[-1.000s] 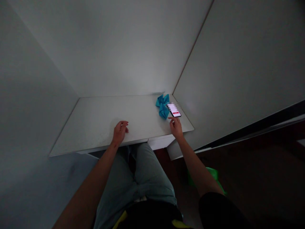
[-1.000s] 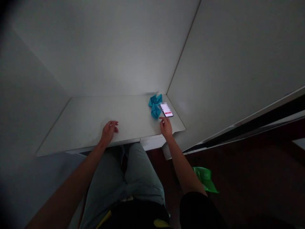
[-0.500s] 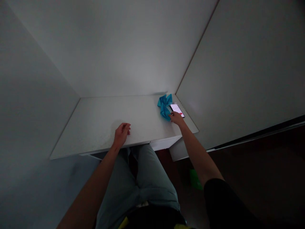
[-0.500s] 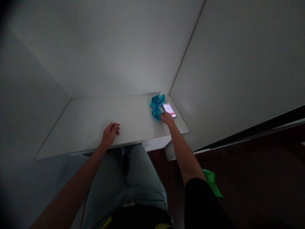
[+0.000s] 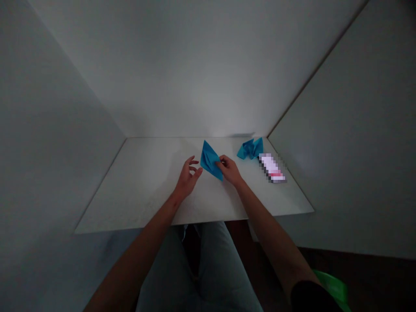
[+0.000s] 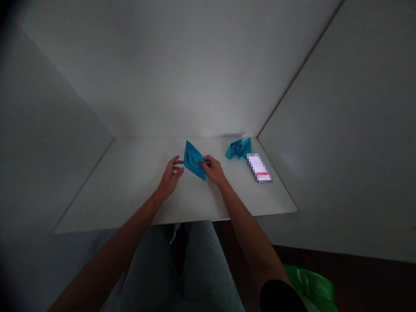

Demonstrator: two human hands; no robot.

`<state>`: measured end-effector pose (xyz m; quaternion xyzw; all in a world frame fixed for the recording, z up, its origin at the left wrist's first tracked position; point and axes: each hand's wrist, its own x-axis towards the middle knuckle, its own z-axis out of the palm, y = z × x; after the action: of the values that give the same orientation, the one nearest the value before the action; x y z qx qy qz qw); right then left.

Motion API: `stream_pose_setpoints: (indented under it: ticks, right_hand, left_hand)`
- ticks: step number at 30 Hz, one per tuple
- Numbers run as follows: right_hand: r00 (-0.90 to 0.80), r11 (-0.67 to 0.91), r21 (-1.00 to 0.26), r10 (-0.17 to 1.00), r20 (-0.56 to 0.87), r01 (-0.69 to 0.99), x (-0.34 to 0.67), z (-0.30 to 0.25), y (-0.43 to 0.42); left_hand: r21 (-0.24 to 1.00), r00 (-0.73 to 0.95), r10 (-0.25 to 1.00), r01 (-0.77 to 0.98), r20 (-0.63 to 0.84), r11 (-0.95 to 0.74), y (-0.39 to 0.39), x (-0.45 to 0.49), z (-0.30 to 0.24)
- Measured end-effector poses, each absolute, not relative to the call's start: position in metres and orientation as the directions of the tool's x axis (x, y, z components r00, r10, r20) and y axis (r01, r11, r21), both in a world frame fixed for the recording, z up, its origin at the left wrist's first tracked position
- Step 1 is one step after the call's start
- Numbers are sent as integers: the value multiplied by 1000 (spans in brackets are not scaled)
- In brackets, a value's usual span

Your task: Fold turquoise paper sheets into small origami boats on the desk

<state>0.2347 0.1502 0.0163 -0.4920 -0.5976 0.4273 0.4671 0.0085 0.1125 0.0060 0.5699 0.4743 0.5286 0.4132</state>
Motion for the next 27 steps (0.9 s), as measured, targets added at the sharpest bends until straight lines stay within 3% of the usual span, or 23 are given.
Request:
stream_pose_setpoints:
  ticks: [4,7,10,13,21,27]
  right_hand:
    - [-171,153,-984,976,136,95,206,1,184]
    - [-129,218,-971,970,205,98,200,-8,199]
    - [-64,385,-896,923,380,222,202,-10,205]
    - [-152,529,-776,847,509,344,204,-7,206]
    - [-208,447,-810,894,397,380,202,-5,202]
    - [-202,394,-804,919,339,446,201,0,199]
  left_hand:
    - [972,-15,978,115,209,-205,161,8,9]
    - [966,-40,980,177,197,-187,188,4,7]
    - [960,12,980,198,197,-196,201,1,3]
    - [956,51,975,191,217,-223,203,-2,0]
    - [945,32,966,203,256,-258,198,-5,-4]
    - [937,109,947,148,304,-317,195,-5,-3]
